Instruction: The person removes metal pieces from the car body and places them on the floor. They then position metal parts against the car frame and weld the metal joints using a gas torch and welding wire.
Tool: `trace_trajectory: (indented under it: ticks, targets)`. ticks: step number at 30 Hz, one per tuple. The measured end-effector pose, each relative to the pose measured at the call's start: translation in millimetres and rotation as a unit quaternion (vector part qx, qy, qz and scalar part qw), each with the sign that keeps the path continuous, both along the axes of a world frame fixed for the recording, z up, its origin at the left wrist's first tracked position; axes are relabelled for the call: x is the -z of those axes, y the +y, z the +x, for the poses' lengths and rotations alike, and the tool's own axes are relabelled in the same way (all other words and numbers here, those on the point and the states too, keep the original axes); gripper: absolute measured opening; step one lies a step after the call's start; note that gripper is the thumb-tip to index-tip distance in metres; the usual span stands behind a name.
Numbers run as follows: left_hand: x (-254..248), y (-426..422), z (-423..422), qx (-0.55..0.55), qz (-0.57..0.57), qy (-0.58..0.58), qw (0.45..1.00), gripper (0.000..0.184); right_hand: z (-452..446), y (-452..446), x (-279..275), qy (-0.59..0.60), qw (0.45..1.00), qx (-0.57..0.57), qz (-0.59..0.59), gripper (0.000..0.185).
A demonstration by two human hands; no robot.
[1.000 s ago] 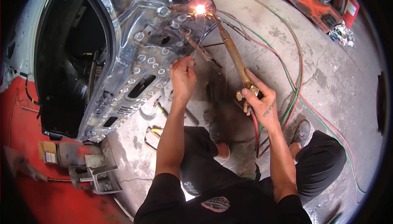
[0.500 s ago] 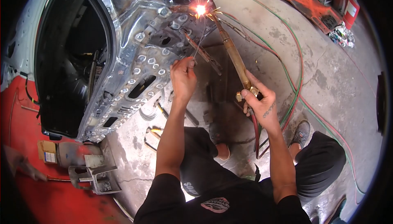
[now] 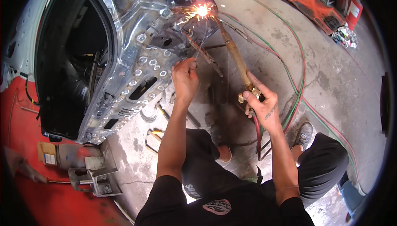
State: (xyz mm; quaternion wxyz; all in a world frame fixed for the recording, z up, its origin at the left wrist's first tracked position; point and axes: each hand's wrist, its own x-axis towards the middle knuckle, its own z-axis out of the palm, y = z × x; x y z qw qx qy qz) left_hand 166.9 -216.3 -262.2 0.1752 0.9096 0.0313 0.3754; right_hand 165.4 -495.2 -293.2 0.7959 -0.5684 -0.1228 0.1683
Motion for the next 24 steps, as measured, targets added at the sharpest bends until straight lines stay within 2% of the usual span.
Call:
trace_trajectory:
  ticks: [12, 18, 24]
  targets:
    - [-1.9, -1.5, 0.9, -0.005, 0.002, -0.001, 1.000, 0.011, -0.5, -1.2, 0.8, 0.002, 1.000, -0.001, -0.004, 0.056]
    - [-6.2, -4.2, -0.4, -0.034, -0.036, 0.056, 0.997, 0.015, -1.2, -1.1, -2.4, 0.007, 1.000, 0.000, -0.009, 0.056]
    - [-0.9, -0.8, 0.6, -0.018, -0.042, 0.027, 0.999, 0.015, -0.7, -1.7, -0.7, 0.009, 1.000, -0.001, -0.006, 0.056]
